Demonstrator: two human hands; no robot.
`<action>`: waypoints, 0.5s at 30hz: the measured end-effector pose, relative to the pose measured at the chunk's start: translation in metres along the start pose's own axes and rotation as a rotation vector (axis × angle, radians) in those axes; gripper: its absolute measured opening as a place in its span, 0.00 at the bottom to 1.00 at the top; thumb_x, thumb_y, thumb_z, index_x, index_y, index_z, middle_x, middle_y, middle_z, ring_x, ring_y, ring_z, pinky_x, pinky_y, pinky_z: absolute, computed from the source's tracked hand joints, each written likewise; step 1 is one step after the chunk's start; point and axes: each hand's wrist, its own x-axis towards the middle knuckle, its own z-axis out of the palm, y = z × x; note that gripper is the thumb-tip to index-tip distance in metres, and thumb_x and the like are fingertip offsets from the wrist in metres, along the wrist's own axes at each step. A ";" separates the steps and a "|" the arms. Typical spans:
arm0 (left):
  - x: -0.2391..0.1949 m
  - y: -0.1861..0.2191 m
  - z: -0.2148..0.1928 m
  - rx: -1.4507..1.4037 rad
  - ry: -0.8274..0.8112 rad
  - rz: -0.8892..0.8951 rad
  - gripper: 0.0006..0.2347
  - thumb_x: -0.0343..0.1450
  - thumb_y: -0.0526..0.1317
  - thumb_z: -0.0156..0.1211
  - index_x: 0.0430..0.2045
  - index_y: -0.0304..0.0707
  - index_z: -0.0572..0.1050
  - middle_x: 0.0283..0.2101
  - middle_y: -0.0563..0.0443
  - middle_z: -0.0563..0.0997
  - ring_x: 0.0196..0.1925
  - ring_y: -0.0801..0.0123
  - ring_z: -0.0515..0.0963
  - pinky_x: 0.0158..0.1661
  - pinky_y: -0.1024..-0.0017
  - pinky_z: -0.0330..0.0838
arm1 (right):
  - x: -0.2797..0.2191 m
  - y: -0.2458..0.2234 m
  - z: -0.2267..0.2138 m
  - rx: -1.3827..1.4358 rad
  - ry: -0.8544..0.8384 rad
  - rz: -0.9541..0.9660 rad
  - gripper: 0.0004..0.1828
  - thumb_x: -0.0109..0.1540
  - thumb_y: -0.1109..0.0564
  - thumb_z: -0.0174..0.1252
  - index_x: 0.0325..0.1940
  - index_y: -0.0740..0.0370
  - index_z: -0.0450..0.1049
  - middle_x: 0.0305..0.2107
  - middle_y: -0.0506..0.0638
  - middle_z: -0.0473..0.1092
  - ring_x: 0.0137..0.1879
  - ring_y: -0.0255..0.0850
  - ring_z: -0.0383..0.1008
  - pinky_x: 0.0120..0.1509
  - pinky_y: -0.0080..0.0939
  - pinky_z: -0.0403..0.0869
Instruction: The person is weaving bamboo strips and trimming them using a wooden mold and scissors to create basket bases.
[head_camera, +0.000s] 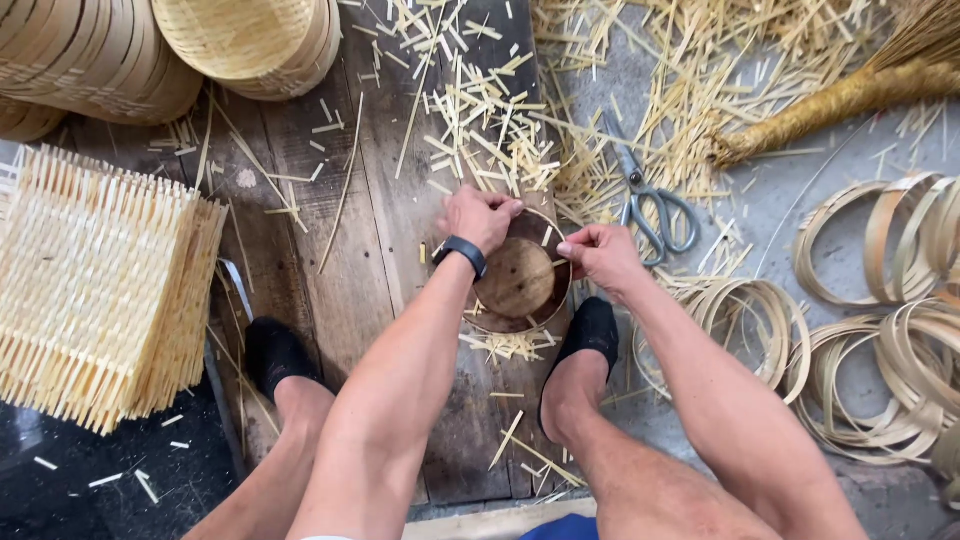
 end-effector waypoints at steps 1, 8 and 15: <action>0.000 -0.001 0.002 -0.007 0.005 0.005 0.12 0.60 0.56 0.71 0.29 0.58 0.88 0.44 0.51 0.80 0.56 0.54 0.71 0.58 0.47 0.61 | 0.001 -0.002 0.001 -0.006 0.003 -0.008 0.08 0.58 0.62 0.68 0.39 0.69 0.79 0.28 0.51 0.77 0.29 0.36 0.76 0.30 0.36 0.77; -0.017 -0.006 -0.015 -0.076 0.142 0.069 0.13 0.62 0.52 0.73 0.34 0.51 0.86 0.41 0.48 0.80 0.52 0.54 0.72 0.55 0.50 0.62 | -0.024 -0.017 0.006 -0.122 0.056 -0.023 0.11 0.59 0.59 0.68 0.41 0.69 0.79 0.28 0.51 0.77 0.29 0.36 0.75 0.30 0.37 0.77; -0.051 -0.109 -0.031 -0.193 0.114 -0.085 0.12 0.65 0.44 0.71 0.37 0.39 0.84 0.31 0.44 0.86 0.32 0.63 0.85 0.40 0.66 0.77 | -0.043 0.024 -0.001 0.044 -0.056 0.074 0.12 0.60 0.56 0.65 0.43 0.67 0.79 0.29 0.53 0.78 0.30 0.38 0.78 0.33 0.38 0.80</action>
